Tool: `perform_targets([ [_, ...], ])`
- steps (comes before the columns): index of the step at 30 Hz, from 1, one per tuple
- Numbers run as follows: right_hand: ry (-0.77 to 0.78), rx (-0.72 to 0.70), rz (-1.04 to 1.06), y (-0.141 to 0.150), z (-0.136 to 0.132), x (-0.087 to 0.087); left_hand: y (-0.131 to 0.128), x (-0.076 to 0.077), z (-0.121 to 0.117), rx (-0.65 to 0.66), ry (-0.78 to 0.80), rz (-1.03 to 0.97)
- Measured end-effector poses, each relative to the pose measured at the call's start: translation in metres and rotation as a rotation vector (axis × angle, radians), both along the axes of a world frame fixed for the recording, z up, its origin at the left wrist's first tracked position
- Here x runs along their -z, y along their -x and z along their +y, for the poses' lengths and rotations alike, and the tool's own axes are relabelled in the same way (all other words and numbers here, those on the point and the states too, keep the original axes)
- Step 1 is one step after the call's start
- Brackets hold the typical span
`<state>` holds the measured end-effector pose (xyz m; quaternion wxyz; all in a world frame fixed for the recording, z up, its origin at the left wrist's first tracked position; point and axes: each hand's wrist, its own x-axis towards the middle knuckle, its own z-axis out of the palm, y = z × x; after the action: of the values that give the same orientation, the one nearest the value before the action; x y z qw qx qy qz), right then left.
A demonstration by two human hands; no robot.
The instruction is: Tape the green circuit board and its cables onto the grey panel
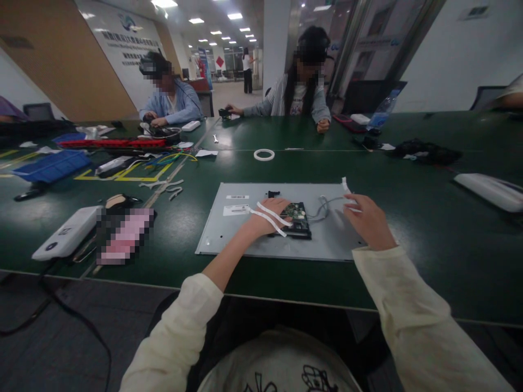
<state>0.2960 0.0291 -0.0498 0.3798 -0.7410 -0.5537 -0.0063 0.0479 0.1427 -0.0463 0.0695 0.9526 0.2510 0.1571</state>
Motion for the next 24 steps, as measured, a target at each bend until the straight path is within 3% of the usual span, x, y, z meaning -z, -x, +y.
perform_targets([
  [5,-0.024,-0.060,0.212,0.008,0.000,-0.007,0.000,-0.001,0.002,0.027,0.025,-0.024],
  [10,-0.028,-0.243,0.597,0.018,0.002,-0.013,0.001,-0.009,0.009,-0.020,0.115,-0.290],
  [14,0.047,-0.408,0.619,0.032,0.004,-0.021,0.002,-0.015,0.013,-0.054,0.197,-0.463],
  [20,0.087,-0.625,0.622,0.061,0.010,-0.030,0.004,-0.027,0.001,0.122,0.328,-0.322],
  [24,0.099,-0.655,0.683,0.075,0.017,-0.028,0.007,-0.035,-0.007,0.095,0.362,-0.276],
])
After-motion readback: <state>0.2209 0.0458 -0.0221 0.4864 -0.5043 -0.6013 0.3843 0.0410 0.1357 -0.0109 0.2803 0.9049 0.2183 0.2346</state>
